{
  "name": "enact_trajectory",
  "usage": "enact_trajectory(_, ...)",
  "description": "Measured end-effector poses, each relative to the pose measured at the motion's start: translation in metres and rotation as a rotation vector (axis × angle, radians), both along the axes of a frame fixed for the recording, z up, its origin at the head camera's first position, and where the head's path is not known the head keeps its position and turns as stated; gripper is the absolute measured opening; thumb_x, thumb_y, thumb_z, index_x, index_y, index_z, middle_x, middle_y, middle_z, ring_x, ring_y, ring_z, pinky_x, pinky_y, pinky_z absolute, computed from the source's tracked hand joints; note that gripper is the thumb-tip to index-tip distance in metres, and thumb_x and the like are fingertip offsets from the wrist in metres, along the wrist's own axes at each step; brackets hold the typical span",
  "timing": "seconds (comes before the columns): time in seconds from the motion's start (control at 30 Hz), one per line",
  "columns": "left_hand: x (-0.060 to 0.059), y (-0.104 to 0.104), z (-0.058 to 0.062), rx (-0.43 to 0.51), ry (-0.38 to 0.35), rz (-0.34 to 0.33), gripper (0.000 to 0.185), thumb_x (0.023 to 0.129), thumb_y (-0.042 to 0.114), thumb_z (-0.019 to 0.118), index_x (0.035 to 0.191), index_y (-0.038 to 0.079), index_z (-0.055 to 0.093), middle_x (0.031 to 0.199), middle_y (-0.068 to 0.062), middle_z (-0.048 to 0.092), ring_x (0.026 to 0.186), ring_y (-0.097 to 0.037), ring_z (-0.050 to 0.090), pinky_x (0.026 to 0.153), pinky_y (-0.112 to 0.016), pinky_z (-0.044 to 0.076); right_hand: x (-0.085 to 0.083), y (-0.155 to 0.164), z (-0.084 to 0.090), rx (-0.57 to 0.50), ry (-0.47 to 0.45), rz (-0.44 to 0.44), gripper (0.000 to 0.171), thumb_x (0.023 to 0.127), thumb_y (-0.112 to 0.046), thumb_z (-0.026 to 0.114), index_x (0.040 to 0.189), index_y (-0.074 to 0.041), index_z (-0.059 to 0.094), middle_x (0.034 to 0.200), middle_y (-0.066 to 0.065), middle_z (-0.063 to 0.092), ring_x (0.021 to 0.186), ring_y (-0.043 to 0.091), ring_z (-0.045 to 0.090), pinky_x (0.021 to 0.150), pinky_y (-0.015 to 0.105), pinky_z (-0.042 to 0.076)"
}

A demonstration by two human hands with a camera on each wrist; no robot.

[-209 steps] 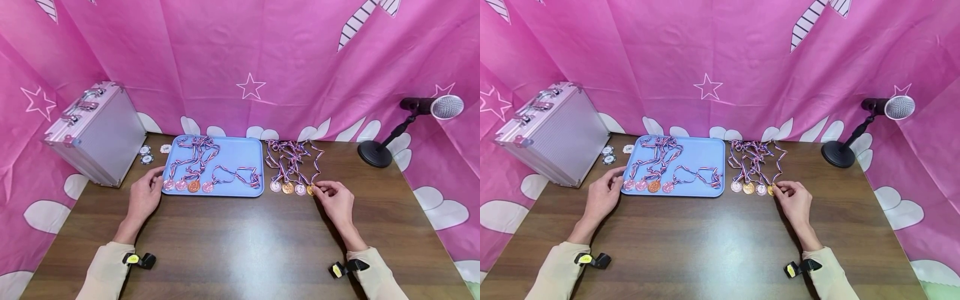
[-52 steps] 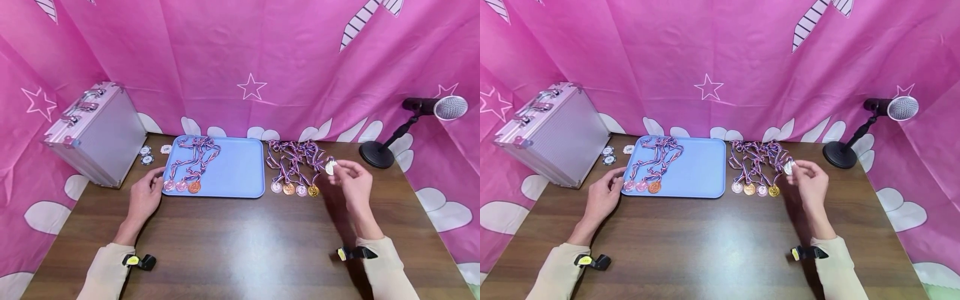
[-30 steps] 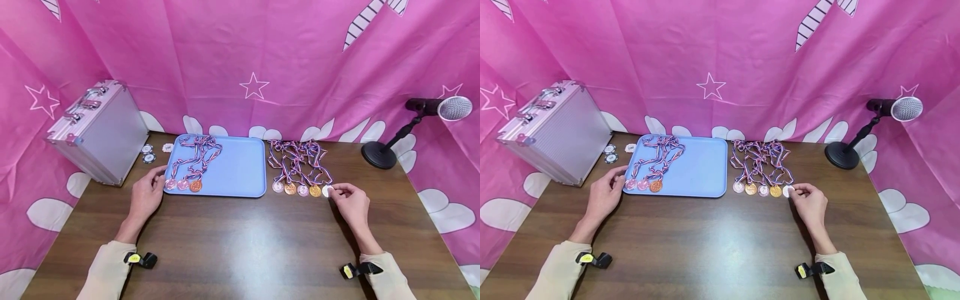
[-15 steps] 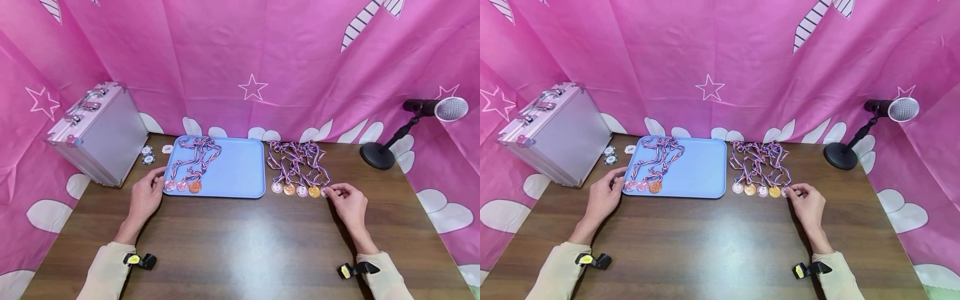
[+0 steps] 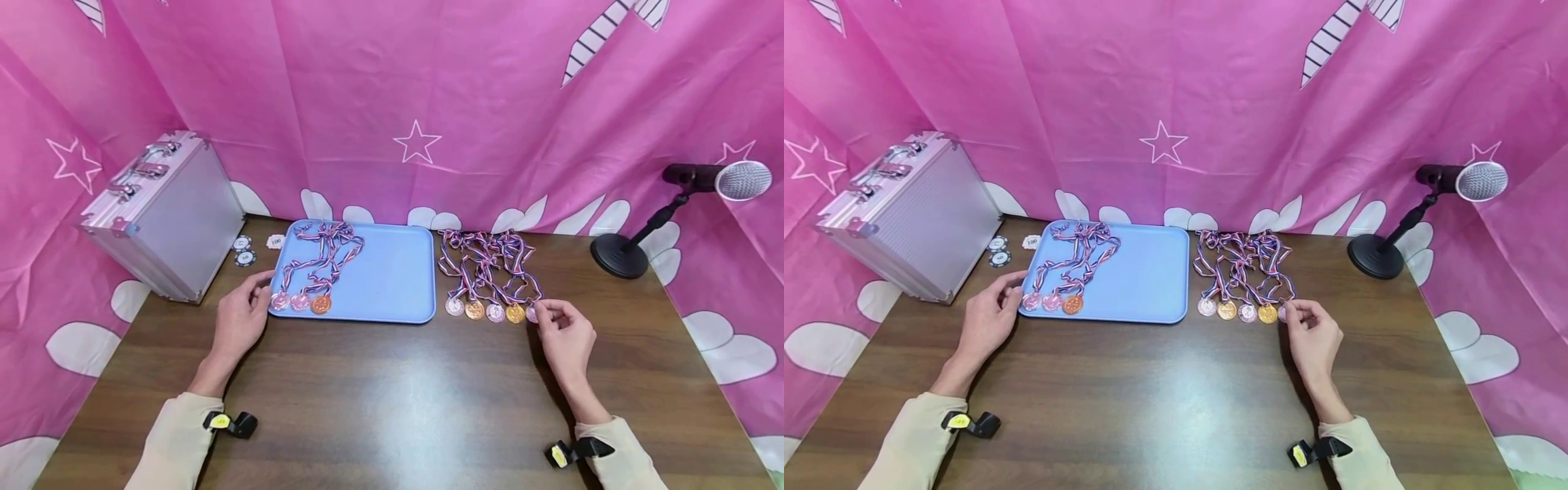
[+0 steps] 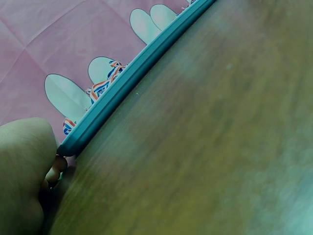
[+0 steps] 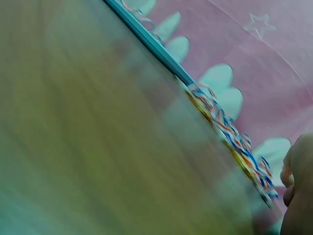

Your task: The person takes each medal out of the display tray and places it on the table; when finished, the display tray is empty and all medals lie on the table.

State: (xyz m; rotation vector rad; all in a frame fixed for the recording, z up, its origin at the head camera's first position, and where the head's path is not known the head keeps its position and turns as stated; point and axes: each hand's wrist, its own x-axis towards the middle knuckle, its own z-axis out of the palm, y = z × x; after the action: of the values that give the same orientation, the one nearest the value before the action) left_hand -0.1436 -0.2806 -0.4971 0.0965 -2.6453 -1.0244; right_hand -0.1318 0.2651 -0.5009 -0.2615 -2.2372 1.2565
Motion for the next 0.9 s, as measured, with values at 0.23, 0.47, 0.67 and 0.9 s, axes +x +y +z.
enact_trajectory(0.23,-0.001,0.0,0.002,0.0,0.003,-0.004,0.036,0.114,0.013,0.057,0.147,0.006,0.07,0.083,-0.009,0.061,0.069,-0.021,0.052,0.061,-0.031,0.039,0.012,-0.036,-0.001,-0.002,0.043,0.155,0.001,0.096,-0.002,0.082,0.095,-0.002,0.083,0.066,-0.008,0.062,0.055,-0.003,0.05,0.054,0.013,0.038)
enact_trajectory(0.47,0.0,-0.003,-0.001,-0.008,0.027,-0.003,0.035,0.113,0.013,0.058,0.145,0.006,0.071,0.08,-0.007,0.06,0.067,-0.02,0.051,0.062,-0.033,0.038,0.02,-0.078,0.0,-0.03,0.0,0.319,0.006,0.093,0.001,0.085,0.093,-0.005,0.083,0.067,-0.002,0.062,0.056,0.002,0.051,0.054,0.015,0.04)
enact_trajectory(0.67,0.0,-0.003,-0.003,-0.018,0.042,-0.003,0.035,0.112,0.012,0.059,0.144,0.006,0.072,0.08,-0.007,0.061,0.067,-0.02,0.052,0.063,-0.035,0.038,0.019,-0.123,0.008,-0.057,-0.018,0.469,0.005,0.094,-0.001,0.085,0.095,-0.005,0.083,0.063,-0.003,0.061,0.047,0.001,0.051,0.05,0.017,0.043)
enact_trajectory(0.9,0.001,-0.001,-0.001,-0.003,0.007,0.007,0.036,0.113,0.013,0.057,0.146,0.006,0.07,0.081,-0.008,0.06,0.068,-0.022,0.051,0.063,-0.035,0.038,0.011,-0.181,0.02,0.013,-0.033,0.604,0.004,0.095,-0.007,0.087,0.097,-0.007,0.083,0.059,-0.008,0.059,0.044,-0.003,0.052,0.052,0.022,0.05)
